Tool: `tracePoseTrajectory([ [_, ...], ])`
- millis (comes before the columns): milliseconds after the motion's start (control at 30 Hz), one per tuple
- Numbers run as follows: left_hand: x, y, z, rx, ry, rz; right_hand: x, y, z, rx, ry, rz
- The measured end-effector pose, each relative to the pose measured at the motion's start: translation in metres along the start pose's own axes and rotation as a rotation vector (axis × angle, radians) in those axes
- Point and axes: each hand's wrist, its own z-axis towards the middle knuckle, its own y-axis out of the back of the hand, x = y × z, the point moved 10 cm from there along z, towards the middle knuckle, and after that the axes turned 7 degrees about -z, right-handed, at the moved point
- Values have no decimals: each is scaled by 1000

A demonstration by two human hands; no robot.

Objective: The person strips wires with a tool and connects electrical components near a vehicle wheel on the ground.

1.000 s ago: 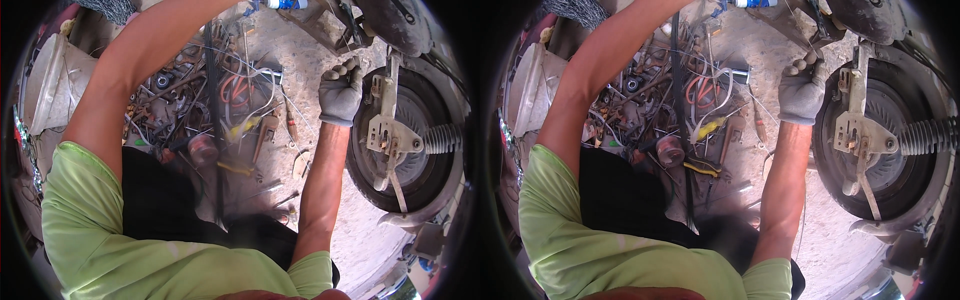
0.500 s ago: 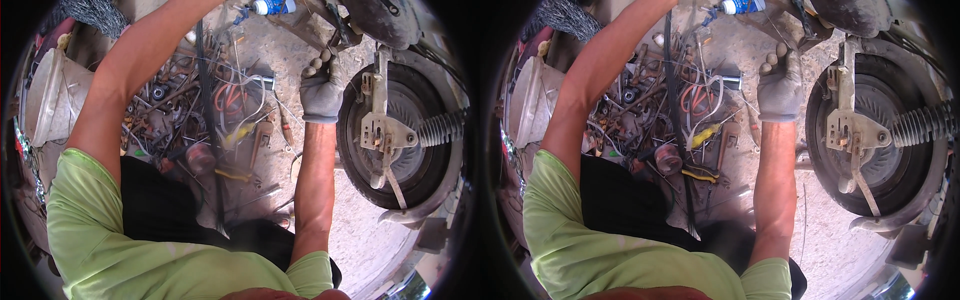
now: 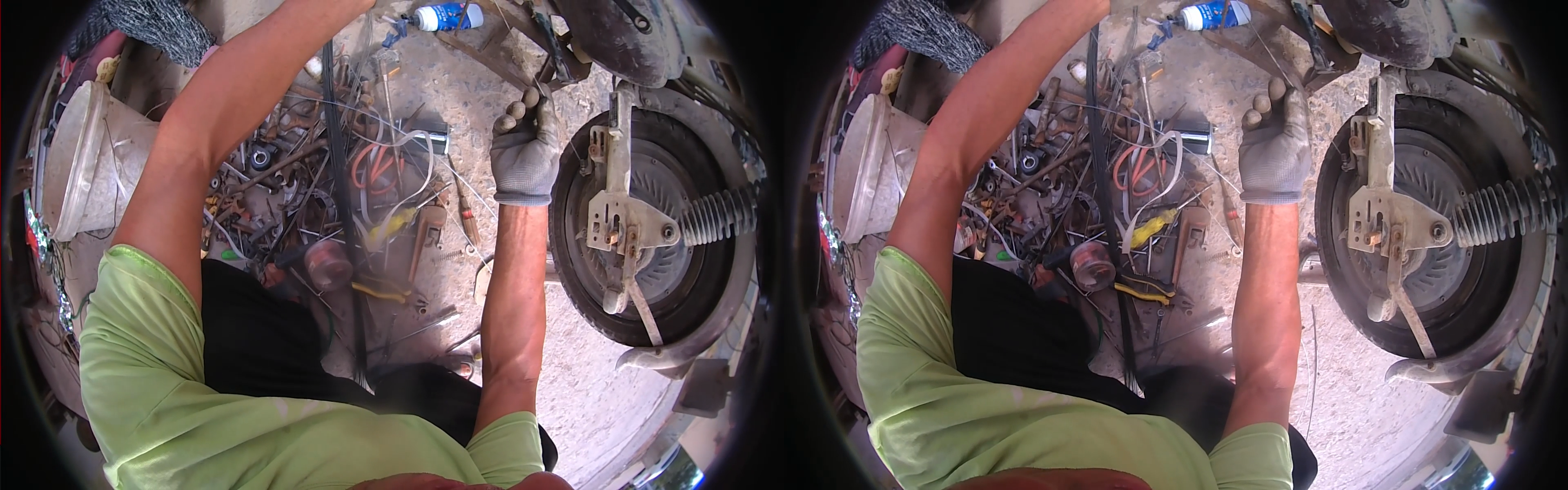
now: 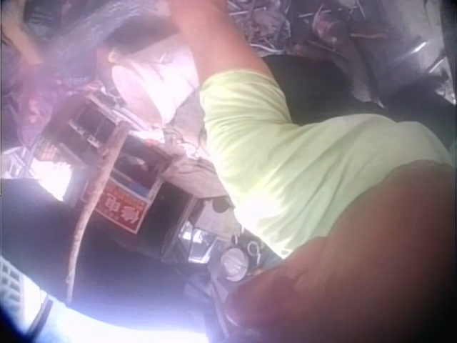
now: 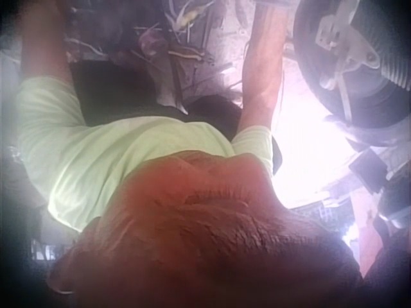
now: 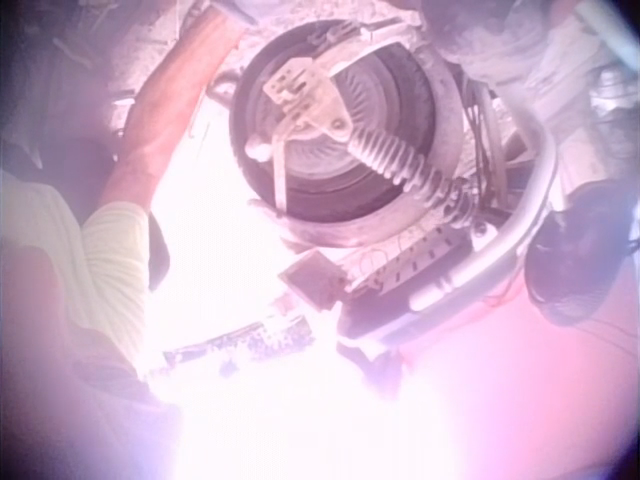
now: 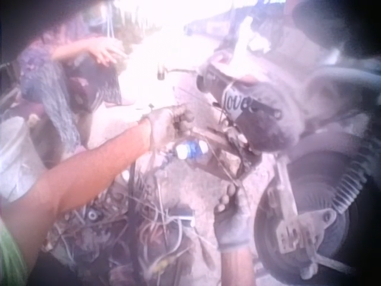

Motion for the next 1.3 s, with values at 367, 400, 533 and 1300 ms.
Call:
tracePoseTrajectory([
  [367, 2, -11, -1, -2, 17, -46, 7, 0, -1, -60, 57, -36],
  [400, 3, -10, 0, -2, 17, -46, 7, 2, -2, -90, 56, -39],
  [533, -2, -16, 4, 54, -44, -27, 14, 3, 0, -153, 97, -67],
  [1300, -6, -38, -8, -25, -101, -22, 48, 34, -17, -507, 361, -249],
])
